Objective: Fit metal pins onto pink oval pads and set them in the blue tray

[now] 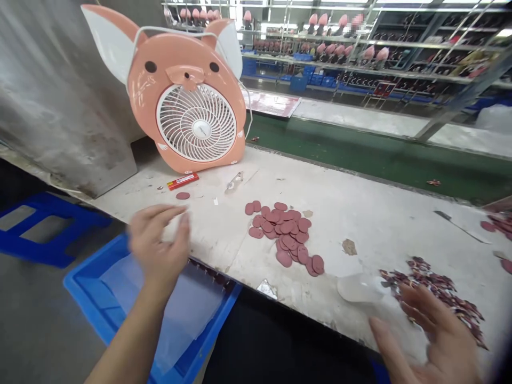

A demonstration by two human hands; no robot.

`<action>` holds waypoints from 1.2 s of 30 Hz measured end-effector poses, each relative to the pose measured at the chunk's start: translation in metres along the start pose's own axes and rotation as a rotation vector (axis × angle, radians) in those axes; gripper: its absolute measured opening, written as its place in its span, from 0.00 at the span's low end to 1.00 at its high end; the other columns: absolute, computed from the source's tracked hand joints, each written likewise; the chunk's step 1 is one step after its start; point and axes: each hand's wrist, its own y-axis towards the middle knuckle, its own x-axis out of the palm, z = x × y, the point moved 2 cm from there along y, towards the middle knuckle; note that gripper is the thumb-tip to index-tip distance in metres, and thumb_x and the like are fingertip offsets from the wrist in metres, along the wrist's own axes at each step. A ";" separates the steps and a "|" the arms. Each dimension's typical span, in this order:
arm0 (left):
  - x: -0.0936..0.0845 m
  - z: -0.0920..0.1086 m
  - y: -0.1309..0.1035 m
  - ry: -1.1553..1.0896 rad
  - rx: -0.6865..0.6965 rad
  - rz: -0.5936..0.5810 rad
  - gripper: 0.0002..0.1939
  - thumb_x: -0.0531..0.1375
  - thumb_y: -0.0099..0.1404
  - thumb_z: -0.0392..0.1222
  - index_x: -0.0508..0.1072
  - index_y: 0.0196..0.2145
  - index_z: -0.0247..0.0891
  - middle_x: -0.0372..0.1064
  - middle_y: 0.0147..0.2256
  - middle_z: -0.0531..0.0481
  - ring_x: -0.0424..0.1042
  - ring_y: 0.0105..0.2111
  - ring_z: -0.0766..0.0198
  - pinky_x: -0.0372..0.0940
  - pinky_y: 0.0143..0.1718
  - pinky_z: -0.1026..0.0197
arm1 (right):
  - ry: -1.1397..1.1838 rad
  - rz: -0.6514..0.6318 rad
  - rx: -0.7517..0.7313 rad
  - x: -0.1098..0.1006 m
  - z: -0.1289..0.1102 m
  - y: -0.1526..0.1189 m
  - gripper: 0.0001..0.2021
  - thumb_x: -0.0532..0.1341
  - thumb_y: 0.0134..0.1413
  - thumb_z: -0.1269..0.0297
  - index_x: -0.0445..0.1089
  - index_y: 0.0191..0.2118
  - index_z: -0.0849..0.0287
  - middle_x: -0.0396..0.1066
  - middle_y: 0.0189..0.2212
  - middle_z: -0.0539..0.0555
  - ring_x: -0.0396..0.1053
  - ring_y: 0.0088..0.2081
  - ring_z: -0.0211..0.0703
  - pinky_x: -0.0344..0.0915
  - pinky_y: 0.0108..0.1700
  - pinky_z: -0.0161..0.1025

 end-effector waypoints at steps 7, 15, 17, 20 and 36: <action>0.077 0.073 0.030 -0.161 0.127 -0.632 0.10 0.65 0.60 0.48 0.79 0.34 0.40 0.76 0.39 0.47 0.72 0.44 0.52 0.65 0.48 0.45 | 0.020 -0.296 0.084 0.031 -0.030 0.036 0.25 0.63 0.54 0.48 0.69 0.51 0.60 0.71 0.49 0.65 0.67 0.51 0.66 0.61 0.52 0.63; 0.019 0.098 -0.026 -0.571 -0.277 -0.838 0.24 0.53 0.66 0.59 0.79 0.29 0.38 0.75 0.27 0.45 0.68 0.23 0.61 0.66 0.25 0.59 | 0.443 -0.222 0.129 0.015 -0.054 0.029 0.11 0.58 0.61 0.53 0.62 0.39 0.55 0.67 0.26 0.48 0.66 0.22 0.37 0.65 0.23 0.32; 0.003 0.112 -0.052 -0.681 -0.373 -0.908 0.25 0.55 0.64 0.60 0.79 0.28 0.37 0.74 0.26 0.45 0.66 0.20 0.64 0.64 0.20 0.62 | 0.536 -0.295 0.192 0.016 -0.071 0.028 0.12 0.61 0.59 0.52 0.63 0.38 0.55 0.66 0.25 0.46 0.64 0.21 0.35 0.63 0.23 0.31; -0.010 0.129 -0.091 -0.909 -0.562 -1.054 0.21 0.61 0.61 0.58 0.82 0.29 0.37 0.72 0.22 0.47 0.65 0.21 0.66 0.62 0.19 0.65 | 0.814 -0.458 0.412 0.023 -0.093 0.026 0.18 0.68 0.49 0.50 0.64 0.38 0.55 0.68 0.27 0.47 0.66 0.26 0.37 0.64 0.28 0.32; -0.029 0.131 -0.154 -1.297 -0.978 -0.623 0.16 0.75 0.44 0.50 0.82 0.30 0.43 0.78 0.35 0.45 0.76 0.29 0.60 0.68 0.23 0.67 | 0.625 -0.482 0.427 0.014 -0.085 -0.017 0.27 0.59 0.56 0.42 0.52 0.55 0.49 0.69 0.29 0.48 0.66 0.26 0.40 0.62 0.30 0.37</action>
